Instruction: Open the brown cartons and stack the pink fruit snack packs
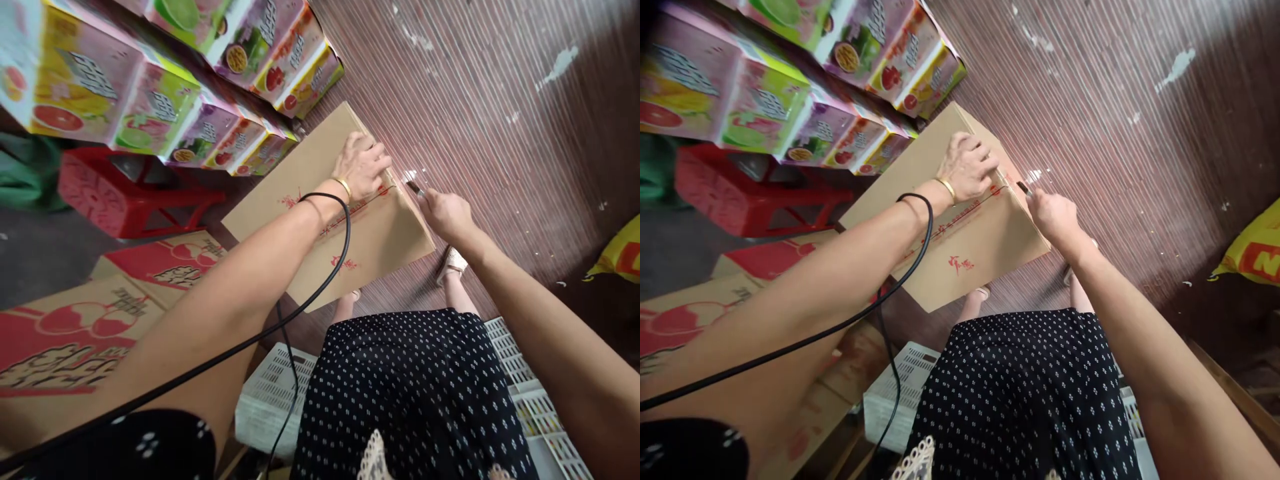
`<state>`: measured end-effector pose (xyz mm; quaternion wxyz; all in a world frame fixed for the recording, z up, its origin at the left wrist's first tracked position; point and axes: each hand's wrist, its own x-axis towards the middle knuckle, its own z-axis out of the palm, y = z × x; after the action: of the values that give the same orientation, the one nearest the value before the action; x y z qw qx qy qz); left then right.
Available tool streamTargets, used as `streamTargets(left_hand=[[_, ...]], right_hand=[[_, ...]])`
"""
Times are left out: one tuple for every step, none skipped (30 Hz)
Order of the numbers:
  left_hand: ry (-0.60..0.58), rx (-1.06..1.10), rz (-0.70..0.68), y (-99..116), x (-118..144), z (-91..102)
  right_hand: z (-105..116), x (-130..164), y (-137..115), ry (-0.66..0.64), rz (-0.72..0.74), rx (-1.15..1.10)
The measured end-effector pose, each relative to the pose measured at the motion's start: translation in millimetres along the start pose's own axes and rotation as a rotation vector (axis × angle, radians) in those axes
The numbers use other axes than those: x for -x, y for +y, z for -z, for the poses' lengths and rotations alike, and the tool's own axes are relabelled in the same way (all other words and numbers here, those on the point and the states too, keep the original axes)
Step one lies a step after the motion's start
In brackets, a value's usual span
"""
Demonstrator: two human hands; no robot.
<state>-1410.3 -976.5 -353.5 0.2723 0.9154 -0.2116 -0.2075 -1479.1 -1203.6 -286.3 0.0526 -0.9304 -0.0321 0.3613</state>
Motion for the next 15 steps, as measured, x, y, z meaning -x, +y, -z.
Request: streamTargets(left_hand=[[-0.003, -0.024, -0.018, -2, -5, 1.6], [0.000, -0.045, -0.031, -3, -10, 2.6], [0.004, -0.064, -0.038, -6, -14, 3.0], [0.014, -0.075, -0.038, -8, -18, 2.9], [0.026, -0.079, -0.034, -10, -21, 2.5], [0.033, -0.080, -0.031, -12, -25, 1.8], [0.028, -0.081, -0.035, -13, -29, 1.1], [0.011, -0.087, -0.046, -13, -32, 0.6], [-0.016, -0.096, -0.063, -13, -35, 0.4], [-0.048, -0.108, -0.080, -12, -37, 0.7], [-0.082, -0.121, -0.092, -10, -39, 1.5], [-0.118, -0.138, -0.098, -9, -40, 2.7], [-0.147, -0.153, -0.096, -7, -40, 4.4], [-0.163, -0.161, -0.091, -5, -40, 6.5], [-0.167, -0.162, -0.089, -4, -39, 8.7]], right_hand=[[1, -8, -6, 0.011, 0.005, -0.020], [1, -13, -11, 0.018, 0.009, -0.038], [1, -18, -14, 0.020, 0.012, -0.055], [0, -21, -16, 0.024, 0.017, -0.068], [-1, -24, -17, 0.029, 0.025, -0.078], [-2, -26, -18, 0.035, 0.035, -0.083], [-3, -28, -18, 0.038, 0.047, -0.085], [-4, -30, -18, 0.040, 0.058, -0.085], [-5, -33, -19, 0.039, 0.068, -0.084], [-5, -35, -19, 0.037, 0.077, -0.082], [-6, -38, -20, 0.032, 0.086, -0.079], [-6, -41, -20, 0.023, 0.097, -0.075], [-6, -43, -20, 0.014, 0.112, -0.070], [-6, -45, -20, 0.006, 0.128, -0.062], [-6, -47, -19, 0.000, 0.145, -0.052]])
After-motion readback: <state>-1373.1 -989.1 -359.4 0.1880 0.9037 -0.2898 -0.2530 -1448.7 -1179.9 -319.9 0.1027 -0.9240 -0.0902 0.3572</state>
